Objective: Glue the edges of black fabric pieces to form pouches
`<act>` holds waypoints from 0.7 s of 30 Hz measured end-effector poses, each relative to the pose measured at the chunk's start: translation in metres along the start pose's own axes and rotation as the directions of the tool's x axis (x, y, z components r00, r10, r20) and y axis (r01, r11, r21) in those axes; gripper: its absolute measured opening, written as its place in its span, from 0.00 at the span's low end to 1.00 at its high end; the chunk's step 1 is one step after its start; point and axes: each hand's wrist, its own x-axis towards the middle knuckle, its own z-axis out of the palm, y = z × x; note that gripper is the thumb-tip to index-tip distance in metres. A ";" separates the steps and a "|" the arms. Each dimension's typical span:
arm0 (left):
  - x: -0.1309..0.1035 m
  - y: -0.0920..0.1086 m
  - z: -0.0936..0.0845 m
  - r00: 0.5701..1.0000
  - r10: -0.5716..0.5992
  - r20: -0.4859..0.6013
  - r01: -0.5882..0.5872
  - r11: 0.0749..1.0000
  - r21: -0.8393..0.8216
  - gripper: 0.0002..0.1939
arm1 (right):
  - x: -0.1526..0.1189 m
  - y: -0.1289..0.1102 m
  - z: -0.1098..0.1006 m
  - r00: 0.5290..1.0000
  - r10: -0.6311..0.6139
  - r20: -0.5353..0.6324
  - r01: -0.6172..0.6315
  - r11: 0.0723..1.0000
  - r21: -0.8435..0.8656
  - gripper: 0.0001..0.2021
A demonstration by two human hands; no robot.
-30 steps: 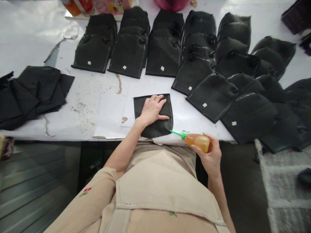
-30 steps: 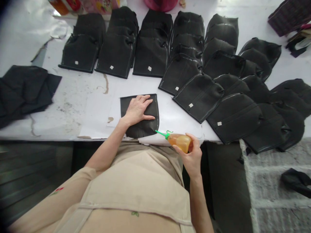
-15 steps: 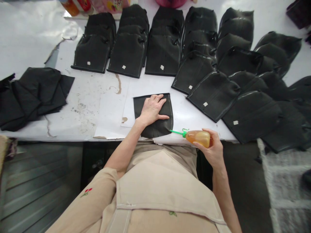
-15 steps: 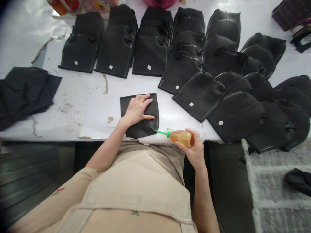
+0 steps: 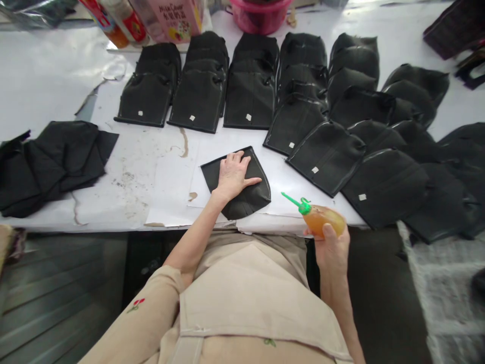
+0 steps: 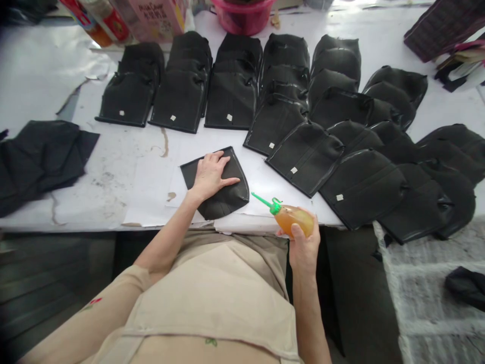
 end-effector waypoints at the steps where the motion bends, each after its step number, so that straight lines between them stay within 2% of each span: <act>1: -0.003 -0.001 -0.002 1.000 0.022 -0.003 -0.022 0.999 -0.032 0.36 | -0.002 0.003 0.002 1.000 0.003 -0.009 -0.003 1.000 -0.007 0.27; 3: -0.010 -0.004 -0.005 0.993 0.118 -0.009 -0.118 0.988 -0.105 0.36 | -0.006 0.008 0.004 0.999 0.007 -0.040 -0.009 0.999 -0.046 0.28; 5: -0.016 -0.004 -0.005 0.967 0.254 -0.003 -0.250 0.952 -0.174 0.36 | -0.009 0.014 0.002 0.998 0.009 -0.066 -0.015 0.996 -0.091 0.29; 7: -0.021 -0.002 -0.002 0.940 0.342 0.005 -0.334 0.919 -0.212 0.33 | -0.012 0.019 0.000 0.997 -0.005 -0.083 -0.006 0.991 -0.137 0.28; 14: -0.021 0.009 0.007 0.955 0.297 0.010 -0.291 0.941 -0.172 0.27 | -0.018 0.019 -0.009 0.986 -0.110 -0.124 0.067 0.948 -0.311 0.31; 21: -0.020 0.008 0.007 0.963 0.270 0.014 -0.263 0.947 -0.184 0.26 | -0.023 0.017 -0.007 0.943 -0.331 0.025 0.288 0.780 -0.555 0.34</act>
